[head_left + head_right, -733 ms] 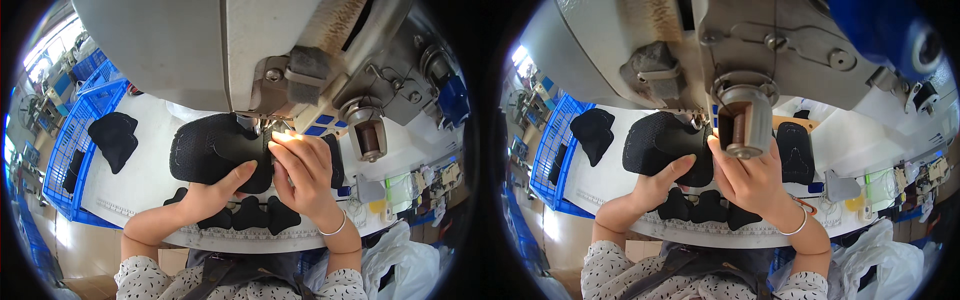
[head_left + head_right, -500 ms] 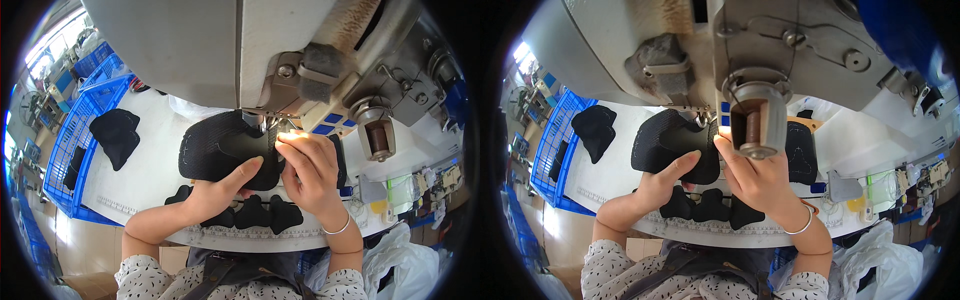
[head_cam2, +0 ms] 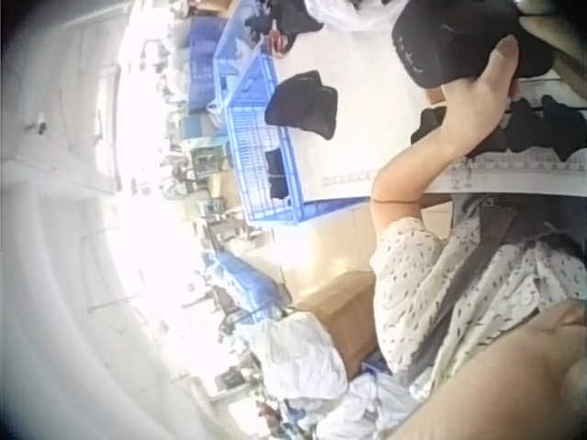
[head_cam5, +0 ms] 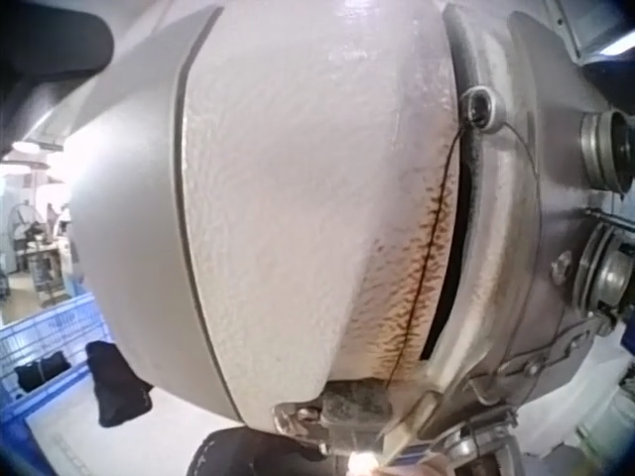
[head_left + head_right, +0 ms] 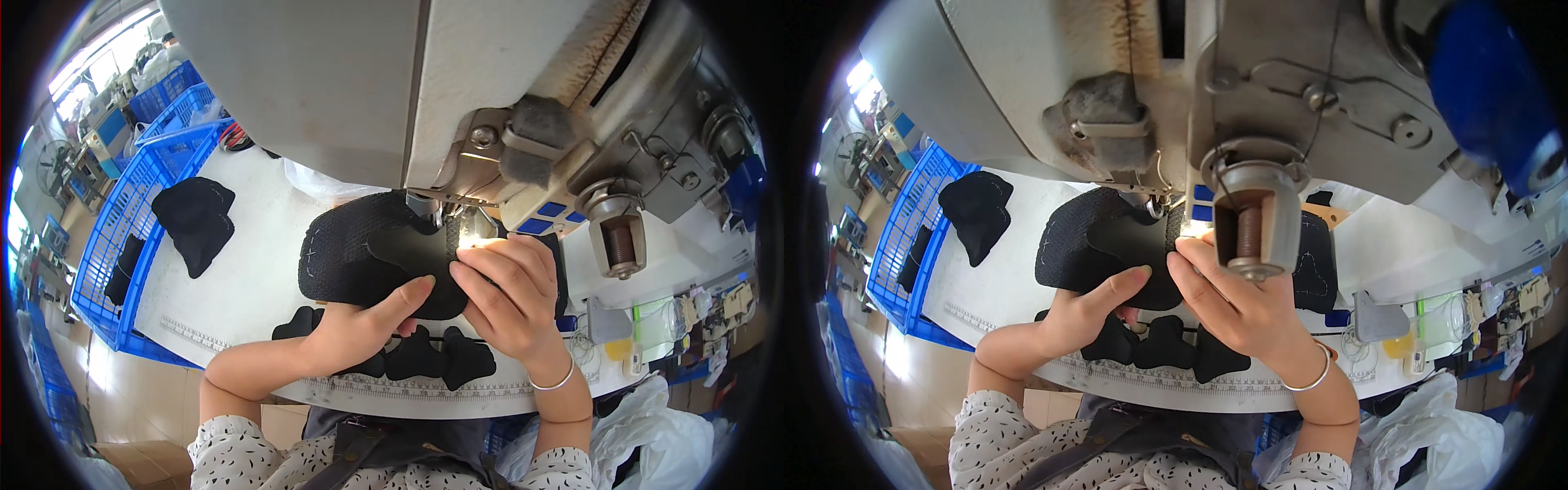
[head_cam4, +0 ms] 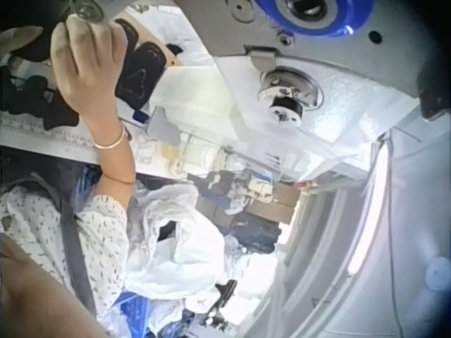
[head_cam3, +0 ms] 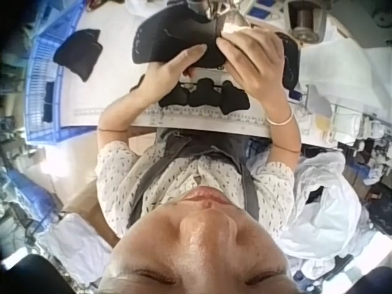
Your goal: Using an industrial sewing machine to stitch together black fabric shoe components.
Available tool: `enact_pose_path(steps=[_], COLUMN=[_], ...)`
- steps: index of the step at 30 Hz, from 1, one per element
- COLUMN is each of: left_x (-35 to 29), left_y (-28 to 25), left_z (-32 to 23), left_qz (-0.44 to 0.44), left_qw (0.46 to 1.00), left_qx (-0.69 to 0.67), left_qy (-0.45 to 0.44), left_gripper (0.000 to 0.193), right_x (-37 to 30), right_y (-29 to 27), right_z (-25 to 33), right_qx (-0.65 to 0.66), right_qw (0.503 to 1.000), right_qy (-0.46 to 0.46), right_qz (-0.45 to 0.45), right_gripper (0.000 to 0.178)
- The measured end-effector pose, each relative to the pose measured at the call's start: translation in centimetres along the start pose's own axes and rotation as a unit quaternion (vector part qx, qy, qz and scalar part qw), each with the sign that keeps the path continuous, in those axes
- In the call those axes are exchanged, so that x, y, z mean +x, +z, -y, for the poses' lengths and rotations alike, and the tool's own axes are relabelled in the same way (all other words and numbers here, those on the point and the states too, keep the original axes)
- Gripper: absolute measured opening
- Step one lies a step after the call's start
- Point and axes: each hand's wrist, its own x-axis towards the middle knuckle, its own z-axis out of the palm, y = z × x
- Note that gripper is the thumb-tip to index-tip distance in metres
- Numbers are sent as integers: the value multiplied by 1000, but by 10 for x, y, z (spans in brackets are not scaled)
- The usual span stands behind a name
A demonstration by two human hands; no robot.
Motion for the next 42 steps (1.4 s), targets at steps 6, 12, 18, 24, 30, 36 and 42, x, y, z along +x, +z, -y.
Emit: enact_pose_path(steps=[6,12,18,24,30,36,42], left_x=[1,12,17,31,42,53,54], left_y=[2,-4,-3,-11,-15,-22,-23], left_z=[-3,-2,-8,-7,-11,-14,-10], left_qz=[-9,8,-7,-17,-6,46,27], left_qw=[1000,999,999,999,998,996,999], left_qx=[18,33,33,46,63,72,42], left_qy=[-11,24,33,4,5,7,-18], left_gripper=[14,11,14,20,23,21,22], right_x=[-2,-2,1,3,4,3,3], right_y=[2,5,8,9,13,12,12], right_z=[-1,-3,-5,-4,-4,-2,-1], right_qx=[13,4,-6,1,-4,-20,-11], right_qw=[1000,1000,999,999,998,998,998], right_qy=[8,8,-3,4,5,36,55], right_qz=[-12,-21,-37,-44,-60,-44,-24], right_gripper=[34,35,35,32,28,29,31])
